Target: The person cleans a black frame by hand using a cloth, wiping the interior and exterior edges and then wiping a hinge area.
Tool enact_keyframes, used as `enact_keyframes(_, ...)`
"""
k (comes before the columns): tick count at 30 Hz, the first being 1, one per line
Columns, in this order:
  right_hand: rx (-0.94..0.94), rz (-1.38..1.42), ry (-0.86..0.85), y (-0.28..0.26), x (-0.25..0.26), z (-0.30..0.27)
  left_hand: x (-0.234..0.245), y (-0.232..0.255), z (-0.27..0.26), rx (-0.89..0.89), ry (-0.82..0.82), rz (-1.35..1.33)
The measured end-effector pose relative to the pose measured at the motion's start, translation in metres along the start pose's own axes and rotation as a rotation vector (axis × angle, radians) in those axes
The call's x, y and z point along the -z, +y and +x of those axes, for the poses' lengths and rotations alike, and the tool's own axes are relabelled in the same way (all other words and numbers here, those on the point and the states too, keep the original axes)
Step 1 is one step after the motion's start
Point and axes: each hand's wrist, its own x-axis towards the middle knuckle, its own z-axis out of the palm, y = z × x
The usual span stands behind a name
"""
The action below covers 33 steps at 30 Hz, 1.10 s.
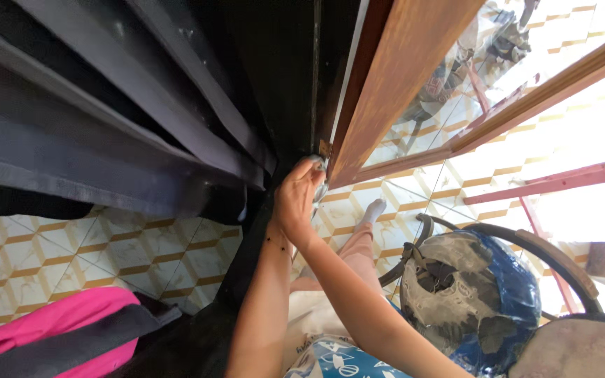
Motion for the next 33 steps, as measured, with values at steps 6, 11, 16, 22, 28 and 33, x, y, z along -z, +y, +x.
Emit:
enact_keyframes(6, 0.008, -0.059, -0.008, 0.000, -0.012, 0.003, 0.033, -0.016, 0.005, -0.125, -0.178, 0.219)
enact_keyframes(11, -0.062, -0.112, -0.030, 0.016, -0.037, -0.008, 0.003, -0.004, 0.005, -0.045, -0.030, 0.129)
enact_keyframes(16, -0.257, -0.017, -0.291, 0.065, -0.084, -0.022, -0.065, 0.033, -0.004, 0.593, 0.163, -1.903)
enact_keyframes(22, -0.629, 0.107, -0.174, 0.086, -0.104, -0.052, -0.138, 0.072, -0.028, 0.583, -0.271, -2.678)
enact_keyframes(28, -0.590, 0.175, -0.065, 0.125, -0.119, -0.043, -0.126, 0.064, -0.028, 0.916, -0.372, -3.148)
enact_keyframes(33, -0.593, 0.158, -0.150, 0.121, -0.119, -0.031, -0.101, 0.052, -0.021, 0.481, -0.113, -3.334)
